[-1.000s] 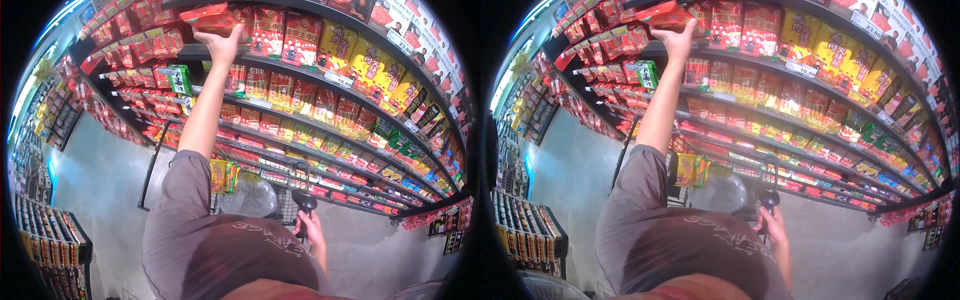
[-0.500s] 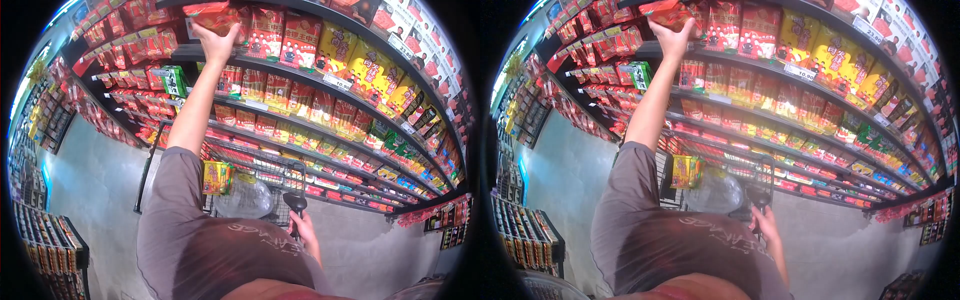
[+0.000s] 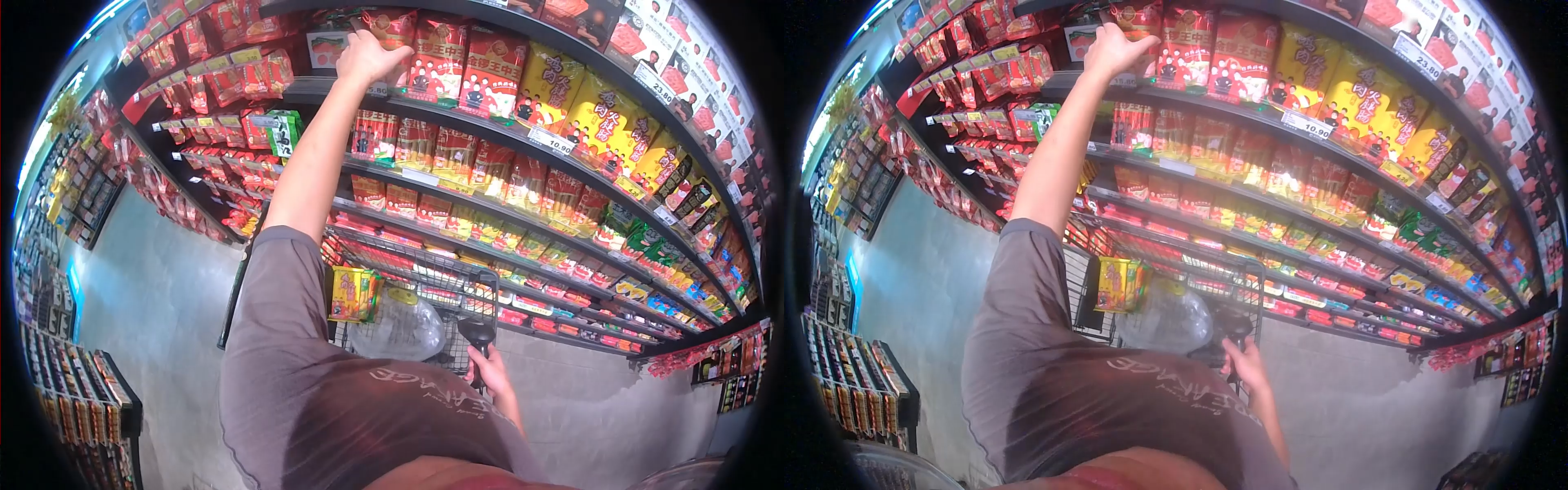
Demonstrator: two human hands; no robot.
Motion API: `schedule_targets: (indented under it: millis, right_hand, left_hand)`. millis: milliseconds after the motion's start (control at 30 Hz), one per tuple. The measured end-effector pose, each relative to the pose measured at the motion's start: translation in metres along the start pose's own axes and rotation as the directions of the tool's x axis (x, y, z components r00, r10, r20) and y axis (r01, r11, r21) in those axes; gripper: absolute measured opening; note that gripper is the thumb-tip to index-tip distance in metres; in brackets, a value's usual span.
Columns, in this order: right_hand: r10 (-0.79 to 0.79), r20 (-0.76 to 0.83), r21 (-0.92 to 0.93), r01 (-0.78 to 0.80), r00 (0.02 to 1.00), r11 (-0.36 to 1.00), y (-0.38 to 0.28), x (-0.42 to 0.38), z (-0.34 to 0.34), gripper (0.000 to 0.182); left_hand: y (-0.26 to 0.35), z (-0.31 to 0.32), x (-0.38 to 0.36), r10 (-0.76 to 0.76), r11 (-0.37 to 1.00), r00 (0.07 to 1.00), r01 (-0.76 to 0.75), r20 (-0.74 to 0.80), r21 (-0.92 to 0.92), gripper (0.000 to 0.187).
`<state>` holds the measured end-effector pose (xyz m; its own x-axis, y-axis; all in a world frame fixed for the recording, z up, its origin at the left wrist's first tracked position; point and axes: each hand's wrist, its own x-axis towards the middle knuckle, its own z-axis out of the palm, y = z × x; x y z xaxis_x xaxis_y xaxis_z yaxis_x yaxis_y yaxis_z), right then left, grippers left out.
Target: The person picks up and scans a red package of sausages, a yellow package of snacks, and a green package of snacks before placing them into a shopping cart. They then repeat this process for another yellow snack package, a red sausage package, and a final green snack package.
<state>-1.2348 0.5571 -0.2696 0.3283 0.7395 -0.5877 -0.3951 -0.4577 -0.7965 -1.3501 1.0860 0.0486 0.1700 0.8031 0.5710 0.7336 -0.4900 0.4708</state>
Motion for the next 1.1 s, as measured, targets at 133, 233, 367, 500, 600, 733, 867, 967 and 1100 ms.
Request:
schedule_targets:
  millis: [133, 233, 367, 500, 600, 733, 867, 967, 1100]
  right_hand:
    - [-0.012, -0.019, 0.012, 0.012, 1.000, 1.000, 0.005, 0.006, -0.005, 0.045]
    - [-0.027, -0.035, -0.004, 0.027, 0.999, 1.000, 0.003, 0.007, -0.005, 0.050]
    - [-0.025, -0.067, -0.049, 0.022, 0.997, 0.999, 0.013, 0.009, -0.008, 0.053]
    - [0.014, -0.103, -0.082, -0.022, 0.995, 0.996, 0.017, 0.003, -0.005, 0.057]
    - [0.034, -0.109, -0.108, -0.046, 0.993, 0.993, 0.024, -0.002, 0.002, 0.056]
    - [0.023, -0.142, -0.085, -0.035, 0.990, 0.996, 0.031, -0.003, 0.015, 0.032]
    - [0.034, -0.133, -0.197, -0.060, 0.991, 0.979, 0.034, 0.001, 0.018, 0.035]
    - [-0.139, -0.217, -0.463, 0.023, 0.966, 0.886, 0.033, -0.002, 0.029, 0.045]
    - [-0.497, -0.206, -0.817, 0.131, 0.843, 0.561, 0.107, 0.057, -0.016, 0.045]
  left_hand:
    - [-0.009, 0.008, 0.015, -0.100, 0.993, 0.966, 0.080, 0.238, 0.091, 0.117]
    - [-0.016, 0.016, 0.010, -0.051, 0.987, 0.996, 0.040, 0.069, 0.158, 0.118]
    - [-0.007, 0.014, -0.002, 0.212, 0.955, 0.937, -0.259, -0.277, -0.146, 0.077]
    - [-0.012, 0.046, 0.013, 0.197, 0.978, 0.938, -0.206, -0.287, -0.004, 0.050]
    - [-0.008, 0.035, 0.017, 0.109, 0.993, 0.994, -0.110, 0.027, 0.049, 0.053]
    - [-0.011, 0.032, 0.013, 0.269, 0.947, 0.961, -0.276, 0.068, 0.166, 0.064]
    - [-0.029, 0.048, 0.025, 0.164, 0.950, 0.986, -0.161, 0.010, 0.266, 0.098]
    - [-0.062, 0.017, -0.036, 0.467, 0.869, 0.809, -0.495, -0.357, 0.016, 0.069]
    - [-0.169, 0.001, -0.159, 0.408, 0.901, 0.899, -0.424, -0.157, -0.090, 0.045]
